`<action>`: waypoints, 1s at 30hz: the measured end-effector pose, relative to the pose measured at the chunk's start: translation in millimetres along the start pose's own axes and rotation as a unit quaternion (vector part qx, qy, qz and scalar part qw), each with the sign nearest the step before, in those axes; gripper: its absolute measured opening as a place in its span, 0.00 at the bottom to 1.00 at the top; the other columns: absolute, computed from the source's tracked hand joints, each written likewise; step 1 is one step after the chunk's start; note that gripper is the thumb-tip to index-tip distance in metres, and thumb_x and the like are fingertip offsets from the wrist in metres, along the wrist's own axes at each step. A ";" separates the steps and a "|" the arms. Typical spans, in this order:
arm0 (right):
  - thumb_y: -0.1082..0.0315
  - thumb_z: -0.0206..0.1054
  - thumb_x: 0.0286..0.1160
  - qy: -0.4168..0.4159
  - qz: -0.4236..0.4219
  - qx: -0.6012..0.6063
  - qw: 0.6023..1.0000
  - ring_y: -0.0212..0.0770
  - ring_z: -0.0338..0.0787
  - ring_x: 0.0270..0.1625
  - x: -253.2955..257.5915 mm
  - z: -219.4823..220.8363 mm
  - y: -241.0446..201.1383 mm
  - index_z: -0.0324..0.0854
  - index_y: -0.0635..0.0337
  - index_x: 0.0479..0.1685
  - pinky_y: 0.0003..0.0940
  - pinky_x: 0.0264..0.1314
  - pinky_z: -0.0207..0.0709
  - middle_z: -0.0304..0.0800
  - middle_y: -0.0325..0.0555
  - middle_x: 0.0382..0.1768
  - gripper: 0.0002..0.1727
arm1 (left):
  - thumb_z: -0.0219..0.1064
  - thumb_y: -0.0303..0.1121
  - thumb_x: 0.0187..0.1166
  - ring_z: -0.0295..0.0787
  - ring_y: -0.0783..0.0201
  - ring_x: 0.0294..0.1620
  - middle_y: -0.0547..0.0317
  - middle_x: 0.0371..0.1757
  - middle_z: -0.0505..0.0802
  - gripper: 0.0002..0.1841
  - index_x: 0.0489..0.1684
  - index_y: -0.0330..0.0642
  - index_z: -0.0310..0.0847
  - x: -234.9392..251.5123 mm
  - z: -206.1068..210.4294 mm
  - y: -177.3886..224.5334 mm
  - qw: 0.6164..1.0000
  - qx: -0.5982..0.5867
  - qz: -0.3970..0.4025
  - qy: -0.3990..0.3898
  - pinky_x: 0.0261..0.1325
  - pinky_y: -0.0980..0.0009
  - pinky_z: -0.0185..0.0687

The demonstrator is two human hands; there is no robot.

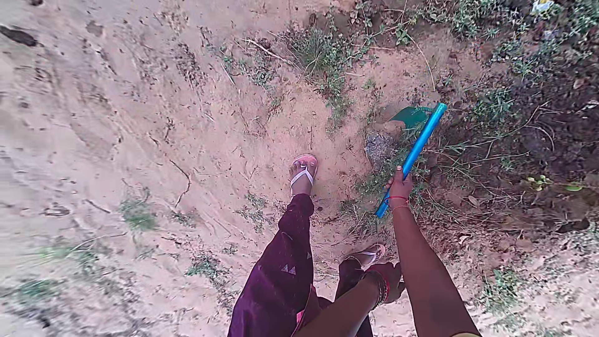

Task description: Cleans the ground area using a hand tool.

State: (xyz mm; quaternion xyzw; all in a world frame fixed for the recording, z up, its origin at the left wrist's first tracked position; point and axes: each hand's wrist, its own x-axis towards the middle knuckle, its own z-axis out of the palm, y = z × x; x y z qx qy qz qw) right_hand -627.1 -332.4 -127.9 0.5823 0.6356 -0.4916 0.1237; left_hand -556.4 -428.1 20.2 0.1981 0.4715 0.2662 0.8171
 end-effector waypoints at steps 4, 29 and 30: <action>0.70 0.51 0.93 0.092 -0.150 0.048 0.983 0.21 0.76 0.17 -26.9 -15.0 -12.2 0.71 0.71 0.56 0.18 0.26 0.78 0.71 0.31 0.18 0.11 | 0.54 0.42 0.93 0.79 0.34 0.76 0.29 0.76 0.80 0.30 0.89 0.35 0.58 1.6 7.1 -11.1 0.999 -0.035 -0.017 0.001 0.76 0.36 0.71; 0.43 0.55 0.92 -0.143 0.118 -0.364 0.913 0.36 0.73 0.22 40.1 4.5 -106.0 0.75 0.63 0.61 0.34 0.28 0.75 0.72 0.42 0.28 0.28 | 0.54 0.45 0.93 0.76 0.37 0.81 0.32 0.79 0.78 0.31 0.91 0.39 0.55 -6.1 -13.5 -2.0 0.996 -0.071 0.015 0.044 0.82 0.39 0.68; 0.43 0.54 0.92 -0.140 0.130 -0.358 0.914 0.35 0.72 0.20 45.2 3.3 -115.5 0.74 0.61 0.60 0.32 0.26 0.74 0.71 0.40 0.27 0.27 | 0.53 0.45 0.93 0.75 0.37 0.81 0.32 0.79 0.78 0.31 0.92 0.39 0.55 -7.3 -16.5 -0.9 0.997 -0.067 0.014 0.045 0.82 0.39 0.67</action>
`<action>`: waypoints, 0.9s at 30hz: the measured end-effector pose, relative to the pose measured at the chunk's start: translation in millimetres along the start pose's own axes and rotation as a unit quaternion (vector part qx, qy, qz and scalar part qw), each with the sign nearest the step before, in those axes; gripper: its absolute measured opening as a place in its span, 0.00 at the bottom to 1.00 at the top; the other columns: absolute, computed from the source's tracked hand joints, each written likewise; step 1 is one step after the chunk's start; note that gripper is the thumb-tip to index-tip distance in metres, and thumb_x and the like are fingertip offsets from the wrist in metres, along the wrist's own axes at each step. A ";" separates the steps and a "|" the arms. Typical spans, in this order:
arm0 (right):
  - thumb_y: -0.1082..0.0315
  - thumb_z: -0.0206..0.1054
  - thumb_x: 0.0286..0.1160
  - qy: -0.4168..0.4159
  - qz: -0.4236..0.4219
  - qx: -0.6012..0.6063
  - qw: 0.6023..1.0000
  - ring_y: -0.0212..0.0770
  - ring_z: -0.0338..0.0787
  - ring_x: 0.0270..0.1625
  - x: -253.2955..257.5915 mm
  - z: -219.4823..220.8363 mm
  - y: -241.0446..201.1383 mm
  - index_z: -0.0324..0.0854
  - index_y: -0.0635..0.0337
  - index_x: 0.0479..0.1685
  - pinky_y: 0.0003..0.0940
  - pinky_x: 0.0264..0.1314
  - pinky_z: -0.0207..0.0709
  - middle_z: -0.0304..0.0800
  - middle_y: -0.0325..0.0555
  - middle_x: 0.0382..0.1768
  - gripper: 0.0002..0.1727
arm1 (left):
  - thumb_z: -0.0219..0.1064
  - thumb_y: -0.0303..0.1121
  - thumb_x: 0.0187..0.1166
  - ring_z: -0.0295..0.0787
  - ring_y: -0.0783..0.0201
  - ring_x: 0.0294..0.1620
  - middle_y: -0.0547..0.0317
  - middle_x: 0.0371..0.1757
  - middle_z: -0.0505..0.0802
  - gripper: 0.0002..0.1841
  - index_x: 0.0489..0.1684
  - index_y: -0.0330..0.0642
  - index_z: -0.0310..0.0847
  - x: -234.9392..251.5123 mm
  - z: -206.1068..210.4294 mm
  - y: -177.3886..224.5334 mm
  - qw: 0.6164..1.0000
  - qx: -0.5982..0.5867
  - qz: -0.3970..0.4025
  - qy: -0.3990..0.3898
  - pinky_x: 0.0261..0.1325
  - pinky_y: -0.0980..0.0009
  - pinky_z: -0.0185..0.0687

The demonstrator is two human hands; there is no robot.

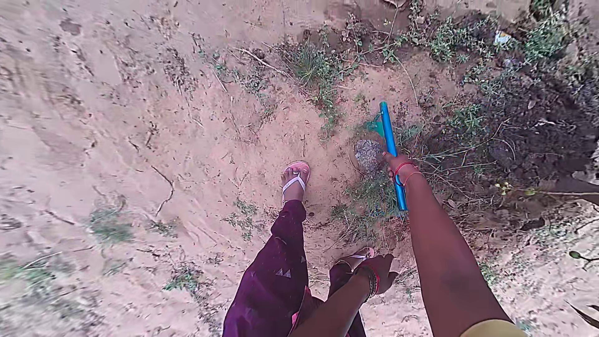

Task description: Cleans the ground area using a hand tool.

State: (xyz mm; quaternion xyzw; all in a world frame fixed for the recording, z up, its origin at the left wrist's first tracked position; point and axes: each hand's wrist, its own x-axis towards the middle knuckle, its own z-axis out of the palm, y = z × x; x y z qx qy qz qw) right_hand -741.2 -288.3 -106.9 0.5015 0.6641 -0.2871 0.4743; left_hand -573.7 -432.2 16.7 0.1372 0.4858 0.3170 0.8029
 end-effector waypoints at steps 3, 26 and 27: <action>0.43 0.55 0.92 -0.027 0.025 -0.005 0.999 0.32 0.67 0.17 -2.7 -33.7 -11.4 0.71 0.57 0.62 0.27 0.21 0.69 0.66 0.36 0.25 0.24 | 0.54 0.44 0.93 0.76 0.37 0.80 0.31 0.79 0.78 0.32 0.91 0.38 0.55 1.2 -3.0 2.3 1.000 -0.002 0.000 0.007 0.82 0.39 0.67; 0.51 0.54 0.92 0.320 0.124 -0.322 0.882 0.74 0.87 0.66 -92.0 -214.4 279.7 0.70 0.61 0.80 0.73 0.62 0.75 0.87 0.74 0.61 0.28 | 0.53 0.44 0.93 0.78 0.39 0.79 0.32 0.76 0.81 0.30 0.91 0.39 0.56 25.8 15.4 -0.3 0.999 0.023 -0.029 0.020 0.81 0.42 0.69; 0.50 0.53 0.92 0.348 0.133 -0.276 0.886 0.72 0.88 0.66 -85.2 -203.8 286.1 0.69 0.61 0.81 0.71 0.63 0.76 0.88 0.73 0.61 0.29 | 0.53 0.44 0.93 0.78 0.39 0.79 0.32 0.76 0.81 0.30 0.91 0.38 0.56 26.3 15.5 -3.0 0.999 0.021 -0.029 0.022 0.81 0.42 0.69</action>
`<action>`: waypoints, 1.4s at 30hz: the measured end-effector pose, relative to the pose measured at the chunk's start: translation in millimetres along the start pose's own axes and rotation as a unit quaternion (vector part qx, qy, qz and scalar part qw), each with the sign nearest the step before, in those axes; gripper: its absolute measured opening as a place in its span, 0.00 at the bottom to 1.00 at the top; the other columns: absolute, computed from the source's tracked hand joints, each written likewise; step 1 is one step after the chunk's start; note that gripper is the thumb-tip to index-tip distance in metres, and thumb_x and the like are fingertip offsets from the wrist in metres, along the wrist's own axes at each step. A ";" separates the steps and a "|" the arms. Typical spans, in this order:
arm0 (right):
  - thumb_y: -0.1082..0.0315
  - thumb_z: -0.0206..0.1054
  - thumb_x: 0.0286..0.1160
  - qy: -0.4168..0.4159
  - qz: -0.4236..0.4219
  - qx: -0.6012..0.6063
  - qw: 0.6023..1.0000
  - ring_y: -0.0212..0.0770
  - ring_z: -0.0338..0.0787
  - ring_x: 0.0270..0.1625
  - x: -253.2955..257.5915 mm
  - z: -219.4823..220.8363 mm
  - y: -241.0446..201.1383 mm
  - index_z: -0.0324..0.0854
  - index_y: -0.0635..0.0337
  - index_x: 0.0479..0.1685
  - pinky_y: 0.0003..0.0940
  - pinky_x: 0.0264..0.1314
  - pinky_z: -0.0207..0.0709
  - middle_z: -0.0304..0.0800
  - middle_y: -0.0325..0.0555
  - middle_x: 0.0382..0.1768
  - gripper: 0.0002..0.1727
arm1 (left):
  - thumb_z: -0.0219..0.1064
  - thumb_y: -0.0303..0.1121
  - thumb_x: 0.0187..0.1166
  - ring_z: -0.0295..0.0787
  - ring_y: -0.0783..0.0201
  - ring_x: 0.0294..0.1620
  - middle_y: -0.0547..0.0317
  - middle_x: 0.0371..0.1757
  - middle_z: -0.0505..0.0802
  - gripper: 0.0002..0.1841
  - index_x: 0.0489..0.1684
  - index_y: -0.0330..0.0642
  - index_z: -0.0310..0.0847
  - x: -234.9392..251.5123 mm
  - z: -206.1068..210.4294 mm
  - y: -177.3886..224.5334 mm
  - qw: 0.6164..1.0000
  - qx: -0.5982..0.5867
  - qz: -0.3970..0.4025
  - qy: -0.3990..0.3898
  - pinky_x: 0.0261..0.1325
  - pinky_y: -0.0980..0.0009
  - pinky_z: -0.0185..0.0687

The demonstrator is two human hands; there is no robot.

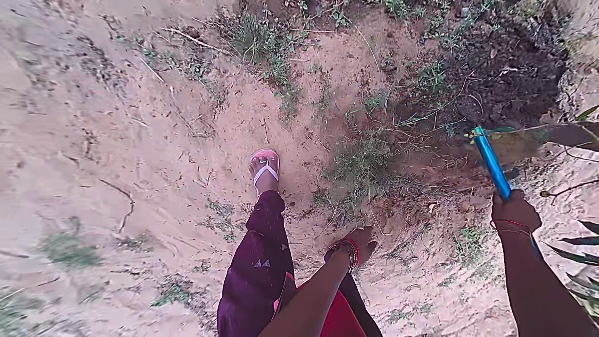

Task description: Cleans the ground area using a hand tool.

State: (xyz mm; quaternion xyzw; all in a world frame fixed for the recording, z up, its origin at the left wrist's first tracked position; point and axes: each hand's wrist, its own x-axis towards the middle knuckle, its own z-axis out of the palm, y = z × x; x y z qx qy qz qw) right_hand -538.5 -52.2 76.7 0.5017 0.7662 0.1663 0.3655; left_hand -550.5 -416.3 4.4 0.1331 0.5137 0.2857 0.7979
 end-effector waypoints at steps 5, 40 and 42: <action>0.48 0.54 0.91 0.097 0.147 0.233 0.956 0.58 0.89 0.70 -9.7 40.3 -31.6 0.69 0.61 0.84 0.54 0.73 0.77 0.90 0.62 0.65 0.31 | 0.53 0.43 0.93 0.78 0.39 0.79 0.32 0.76 0.81 0.30 0.91 0.38 0.56 4.8 4.9 -8.0 1.000 -0.001 -0.009 -0.001 0.82 0.42 0.69; 0.67 0.57 0.91 0.002 -0.035 0.713 0.700 0.23 0.72 0.12 -137.1 67.4 -164.8 0.71 0.59 0.43 0.20 0.19 0.75 0.67 0.28 0.14 0.07 | 0.53 0.30 0.91 0.83 0.56 0.37 0.47 0.40 0.87 0.22 0.80 0.29 0.67 -7.6 5.1 -22.6 0.912 -0.217 -0.017 0.348 0.50 0.58 0.81; 0.68 0.53 0.94 0.061 -0.051 0.778 0.623 0.22 0.73 0.11 -122.8 38.1 -166.8 0.67 0.53 0.42 0.19 0.18 0.75 0.68 0.25 0.12 0.07 | 0.52 0.30 0.91 0.83 0.56 0.37 0.48 0.40 0.88 0.22 0.80 0.29 0.67 -7.1 3.3 -21.9 0.909 -0.221 -0.018 0.353 0.50 0.58 0.81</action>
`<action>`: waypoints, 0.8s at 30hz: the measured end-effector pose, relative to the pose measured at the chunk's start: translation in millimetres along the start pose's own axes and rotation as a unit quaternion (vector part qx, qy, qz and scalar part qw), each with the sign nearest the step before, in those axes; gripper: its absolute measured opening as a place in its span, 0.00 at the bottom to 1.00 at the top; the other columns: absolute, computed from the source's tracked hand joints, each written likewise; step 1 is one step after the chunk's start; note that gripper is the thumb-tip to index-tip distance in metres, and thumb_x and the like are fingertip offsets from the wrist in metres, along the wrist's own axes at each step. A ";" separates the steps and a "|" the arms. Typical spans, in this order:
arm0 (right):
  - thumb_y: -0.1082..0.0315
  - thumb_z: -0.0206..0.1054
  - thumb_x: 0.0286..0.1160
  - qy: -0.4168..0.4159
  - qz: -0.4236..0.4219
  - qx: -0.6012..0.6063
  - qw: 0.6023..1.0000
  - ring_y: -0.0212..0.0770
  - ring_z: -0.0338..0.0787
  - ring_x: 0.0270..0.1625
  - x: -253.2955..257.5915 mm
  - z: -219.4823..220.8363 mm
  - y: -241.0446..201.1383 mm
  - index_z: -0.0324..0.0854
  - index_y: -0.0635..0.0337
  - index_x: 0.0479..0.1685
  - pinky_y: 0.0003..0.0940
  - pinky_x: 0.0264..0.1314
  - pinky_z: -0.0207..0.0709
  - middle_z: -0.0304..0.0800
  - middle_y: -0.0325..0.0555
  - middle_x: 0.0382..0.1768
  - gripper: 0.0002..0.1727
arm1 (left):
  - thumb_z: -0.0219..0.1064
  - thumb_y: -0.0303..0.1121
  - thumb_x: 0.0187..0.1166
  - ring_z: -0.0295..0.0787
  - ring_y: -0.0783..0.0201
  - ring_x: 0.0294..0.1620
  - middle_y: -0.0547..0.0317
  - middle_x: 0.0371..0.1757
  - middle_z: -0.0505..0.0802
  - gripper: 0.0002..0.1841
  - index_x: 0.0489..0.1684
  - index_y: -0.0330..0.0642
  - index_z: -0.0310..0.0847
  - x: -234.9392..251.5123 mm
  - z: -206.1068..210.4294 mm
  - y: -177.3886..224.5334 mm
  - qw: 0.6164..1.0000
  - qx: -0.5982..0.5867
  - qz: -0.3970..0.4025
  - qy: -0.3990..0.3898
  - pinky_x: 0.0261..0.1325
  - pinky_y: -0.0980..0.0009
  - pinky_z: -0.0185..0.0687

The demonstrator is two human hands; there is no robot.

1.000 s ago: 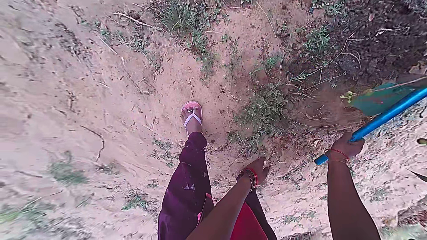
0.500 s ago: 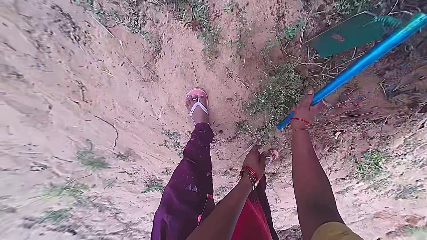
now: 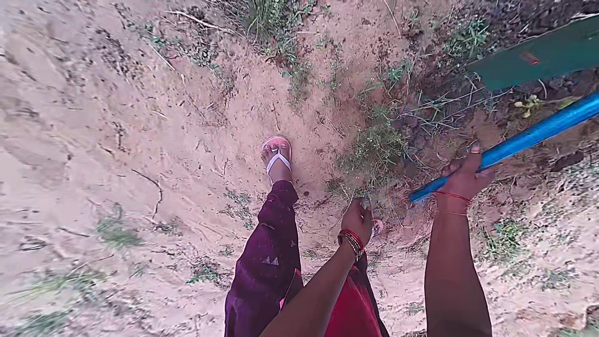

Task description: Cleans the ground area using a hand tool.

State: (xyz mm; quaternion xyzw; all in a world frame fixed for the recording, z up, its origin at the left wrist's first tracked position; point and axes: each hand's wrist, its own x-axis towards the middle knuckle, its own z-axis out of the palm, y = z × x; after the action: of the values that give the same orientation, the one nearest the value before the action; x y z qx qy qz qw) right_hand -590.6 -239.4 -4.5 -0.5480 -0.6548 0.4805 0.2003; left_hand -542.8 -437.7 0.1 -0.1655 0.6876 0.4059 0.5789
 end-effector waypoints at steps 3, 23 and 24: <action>0.61 0.48 0.97 0.002 0.012 0.049 0.999 0.24 0.73 0.11 17.1 29.9 12.4 0.67 0.50 0.42 0.23 0.18 0.78 0.68 0.26 0.12 0.10 | 0.53 0.30 0.90 0.81 0.58 0.35 0.49 0.40 0.87 0.22 0.80 0.29 0.68 0.8 0.3 1.2 1.000 -0.014 0.009 0.013 0.48 0.60 0.81; 0.59 0.57 0.93 -0.095 -0.019 -0.122 0.988 0.25 0.74 0.15 12.1 92.8 3.3 0.71 0.61 0.53 0.25 0.23 0.80 0.70 0.30 0.18 0.13 | 0.53 0.30 0.90 0.82 0.57 0.34 0.48 0.41 0.87 0.23 0.81 0.30 0.67 -4.1 -15.5 9.0 0.996 -0.082 0.019 0.026 0.48 0.59 0.81; 0.56 0.57 0.93 -0.105 0.030 -0.162 0.981 0.28 0.75 0.17 6.6 101.0 22.4 0.72 0.65 0.59 0.28 0.27 0.80 0.71 0.35 0.22 0.18 | 0.53 0.30 0.90 0.82 0.57 0.35 0.48 0.41 0.87 0.23 0.81 0.30 0.67 -4.2 -15.5 9.0 0.996 -0.085 0.016 0.025 0.48 0.59 0.82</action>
State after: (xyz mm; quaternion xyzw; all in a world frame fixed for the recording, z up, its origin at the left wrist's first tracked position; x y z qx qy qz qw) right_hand -660.6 -276.2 -71.5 -0.5389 -0.7248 0.4285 0.0249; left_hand -558.1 -444.9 7.3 -0.2132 0.6674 0.4675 0.5390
